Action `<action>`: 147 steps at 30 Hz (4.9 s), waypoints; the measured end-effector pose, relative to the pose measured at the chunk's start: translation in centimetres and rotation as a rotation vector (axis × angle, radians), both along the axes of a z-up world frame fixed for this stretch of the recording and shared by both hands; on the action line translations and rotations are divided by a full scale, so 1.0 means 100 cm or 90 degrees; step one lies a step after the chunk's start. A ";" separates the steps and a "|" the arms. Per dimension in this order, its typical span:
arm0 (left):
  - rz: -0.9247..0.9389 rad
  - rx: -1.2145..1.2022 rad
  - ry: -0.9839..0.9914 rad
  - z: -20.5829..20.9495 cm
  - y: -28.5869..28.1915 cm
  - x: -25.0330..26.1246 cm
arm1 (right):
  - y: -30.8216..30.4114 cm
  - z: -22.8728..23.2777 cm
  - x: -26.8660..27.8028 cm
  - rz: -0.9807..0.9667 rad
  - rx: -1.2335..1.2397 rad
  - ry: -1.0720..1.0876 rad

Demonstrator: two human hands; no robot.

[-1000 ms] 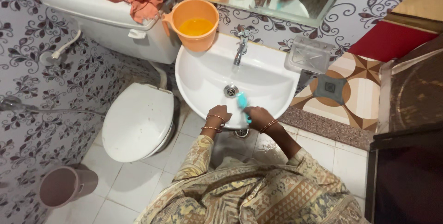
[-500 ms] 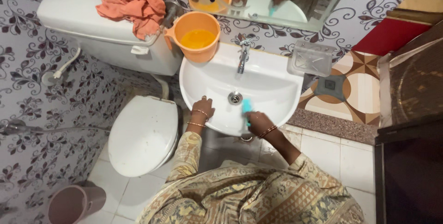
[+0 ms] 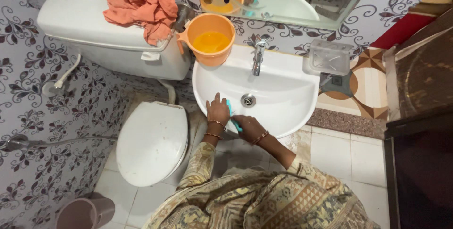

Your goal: The person scrubs the interior of a white bathroom sink using a blue scrubbing brush. The person repeatedly scrubs the basin and the area around the drain while water runs from the faucet.

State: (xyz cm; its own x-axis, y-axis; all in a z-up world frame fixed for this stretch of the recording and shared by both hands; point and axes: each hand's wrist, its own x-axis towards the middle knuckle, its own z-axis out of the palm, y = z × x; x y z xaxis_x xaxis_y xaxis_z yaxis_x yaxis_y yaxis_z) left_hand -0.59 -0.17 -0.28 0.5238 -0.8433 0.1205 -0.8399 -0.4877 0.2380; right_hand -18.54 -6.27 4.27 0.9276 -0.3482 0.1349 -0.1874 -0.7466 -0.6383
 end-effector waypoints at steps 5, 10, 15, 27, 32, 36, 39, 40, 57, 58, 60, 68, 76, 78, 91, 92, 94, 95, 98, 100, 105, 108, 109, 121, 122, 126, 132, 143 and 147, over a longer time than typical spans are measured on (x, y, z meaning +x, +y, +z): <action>-0.020 -0.074 -0.007 0.009 0.002 0.000 | -0.004 0.001 0.014 -0.105 -0.100 0.161; -0.027 -0.187 0.056 0.018 0.009 -0.003 | 0.006 0.003 0.006 -0.037 -0.003 -0.082; -0.049 -0.283 0.062 0.039 0.016 -0.002 | -0.001 0.009 0.017 -0.138 -0.093 -0.027; -0.034 -0.398 0.130 0.046 0.015 -0.002 | -0.021 -0.024 0.014 -0.116 -0.108 -0.066; -0.047 -0.040 0.018 0.019 0.008 -0.003 | -0.036 -0.030 -0.009 -0.046 -0.097 0.014; -0.025 0.094 -0.004 0.014 0.001 -0.002 | -0.048 0.004 -0.044 -0.082 -0.171 0.194; -0.016 0.096 0.001 0.013 0.000 -0.002 | -0.042 0.035 -0.084 -0.117 -0.211 0.296; -0.013 0.077 0.003 0.012 0.000 -0.002 | -0.038 0.042 -0.091 -0.104 -0.145 0.315; -0.007 0.046 0.022 0.012 0.001 0.000 | -0.038 0.021 -0.058 -0.026 0.037 0.200; -0.006 0.044 0.021 0.012 0.001 0.000 | -0.040 0.019 -0.058 -0.033 -0.029 0.175; -0.004 0.038 0.017 0.012 -0.001 0.002 | -0.043 0.015 -0.057 -0.049 -0.162 0.122; 0.002 0.047 0.013 0.007 0.002 0.000 | -0.034 -0.016 -0.058 -0.015 -0.085 0.087; -0.036 0.052 0.029 0.017 0.003 -0.001 | -0.022 -0.040 -0.047 -0.104 -0.100 0.082; -0.100 0.022 0.024 0.025 0.008 0.000 | -0.018 -0.040 -0.035 -0.181 -0.175 0.063; -0.260 -0.347 0.462 0.013 -0.001 -0.037 | -0.021 -0.067 -0.001 -0.321 0.433 -0.098; -0.233 -0.344 0.495 0.010 -0.002 -0.034 | -0.023 -0.068 -0.007 -0.320 0.385 -0.060; -0.199 -0.335 0.519 0.008 -0.004 -0.032 | -0.026 -0.064 -0.024 -0.345 0.137 0.099; -0.193 -0.332 0.510 0.008 -0.003 -0.034 | -0.031 -0.060 -0.036 -0.362 -0.064 0.222; -0.223 -0.315 0.455 0.014 0.000 -0.038 | -0.042 -0.044 -0.059 -0.367 -0.131 0.396; -0.254 -0.298 0.427 0.022 0.001 -0.043 | -0.050 -0.034 -0.064 -0.358 -0.033 0.422; -0.300 -0.298 0.390 0.032 0.007 -0.048 | -0.051 -0.030 -0.058 -0.324 0.006 0.429; -0.281 -0.312 0.383 0.030 0.010 -0.050 | -0.059 -0.031 -0.057 -0.316 -0.272 0.375; -0.268 -0.318 0.373 0.031 0.008 -0.049 | -0.065 -0.029 -0.057 -0.320 -0.288 0.334; -0.068 -0.230 0.481 0.049 -0.004 -0.079 | -0.068 -0.028 -0.068 -0.337 -0.099 0.103; -0.123 -0.266 0.537 0.052 -0.001 -0.082 | -0.067 -0.026 -0.068 -0.344 -0.087 0.081; -0.127 -0.241 0.268 0.062 0.017 -0.073 | -0.061 -0.020 -0.072 -0.361 -0.114 -0.040; -0.001 -0.141 0.470 0.097 0.028 -0.040 | -0.060 -0.015 -0.070 -0.352 -0.110 -0.077; -0.173 -0.072 0.395 0.136 0.009 -0.057 | -0.055 -0.004 -0.068 -0.362 -0.081 -0.065; -0.126 -0.092 0.236 0.115 0.006 -0.059 | -0.054 -0.001 -0.072 -0.374 -0.068 -0.067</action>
